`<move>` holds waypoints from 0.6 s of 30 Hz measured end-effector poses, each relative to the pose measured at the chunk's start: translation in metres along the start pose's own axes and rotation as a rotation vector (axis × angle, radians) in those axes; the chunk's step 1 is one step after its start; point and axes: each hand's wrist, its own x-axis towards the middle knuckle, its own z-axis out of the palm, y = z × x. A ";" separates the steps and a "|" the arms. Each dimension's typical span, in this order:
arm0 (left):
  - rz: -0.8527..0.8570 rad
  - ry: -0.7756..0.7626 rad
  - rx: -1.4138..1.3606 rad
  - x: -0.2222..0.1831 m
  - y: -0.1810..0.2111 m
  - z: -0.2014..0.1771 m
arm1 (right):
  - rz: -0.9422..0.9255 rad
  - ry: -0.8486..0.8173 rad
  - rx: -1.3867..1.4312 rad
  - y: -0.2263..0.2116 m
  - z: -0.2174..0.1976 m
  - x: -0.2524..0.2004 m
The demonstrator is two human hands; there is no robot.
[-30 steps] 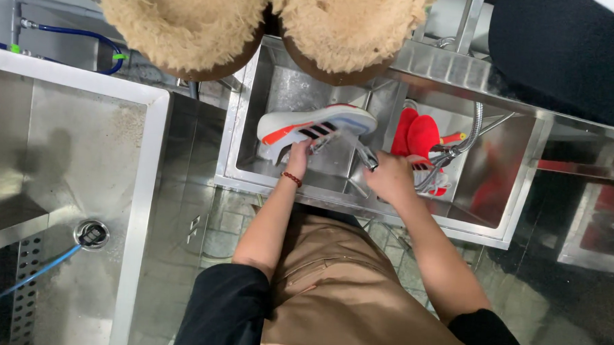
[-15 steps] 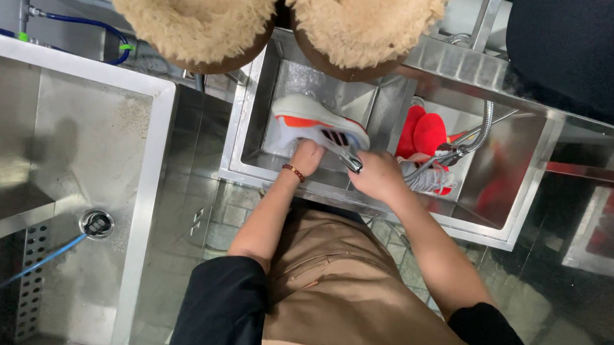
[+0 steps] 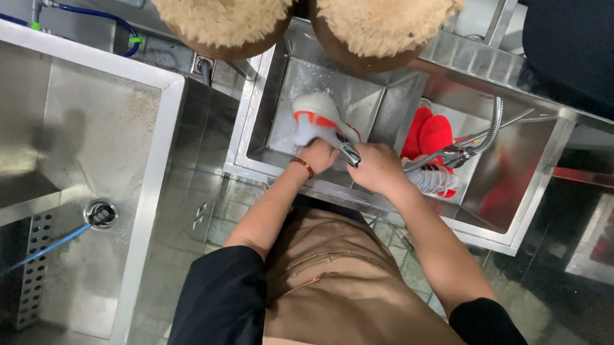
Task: The recorder is washing a pair of sneakers using a specialized shoe-washing machine and a hand-held spray gun.
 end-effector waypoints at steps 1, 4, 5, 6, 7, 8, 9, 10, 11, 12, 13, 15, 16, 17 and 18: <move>0.055 0.063 -0.045 0.001 0.004 -0.001 | 0.003 -0.007 0.017 -0.006 -0.005 0.000; 0.052 0.042 0.152 0.005 0.000 0.003 | -0.001 -0.034 0.038 -0.012 -0.013 0.004; 0.052 0.044 0.154 0.008 -0.010 0.009 | -0.004 -0.034 0.037 -0.011 -0.011 0.006; 0.105 0.047 0.251 0.010 -0.020 0.017 | -0.007 -0.056 0.012 -0.009 -0.008 0.006; 0.159 0.049 0.348 0.011 -0.030 0.024 | -0.010 -0.079 -0.014 -0.007 -0.005 0.006; 0.160 0.049 0.348 0.011 -0.024 0.021 | -0.009 -0.079 -0.013 -0.006 -0.004 0.007; 0.064 -0.026 0.311 0.011 -0.019 0.018 | -0.012 -0.076 -0.034 -0.006 -0.003 0.007; -0.033 -0.096 0.273 0.012 -0.014 0.014 | -0.018 -0.073 -0.057 -0.006 -0.003 0.009; -0.033 -0.093 0.274 0.013 -0.018 0.018 | -0.021 -0.072 -0.059 -0.005 -0.004 0.011; 0.015 -0.073 0.314 0.012 -0.022 0.022 | -0.006 -0.061 -0.054 -0.005 -0.003 0.010; 0.063 -0.054 0.353 0.011 -0.027 0.026 | 0.009 -0.051 -0.049 -0.005 -0.002 0.010; -0.012 -0.125 0.383 0.013 -0.020 0.024 | 0.024 -0.046 -0.054 0.005 0.003 0.009; -0.095 -0.188 0.410 0.013 -0.017 0.024 | 0.029 -0.047 -0.064 0.010 0.005 0.009; -0.097 -0.186 0.408 0.013 -0.016 0.026 | 0.027 -0.049 -0.065 0.010 0.003 0.006; -0.080 -0.174 0.395 0.012 -0.016 0.027 | 0.015 -0.039 -0.059 0.009 0.002 0.002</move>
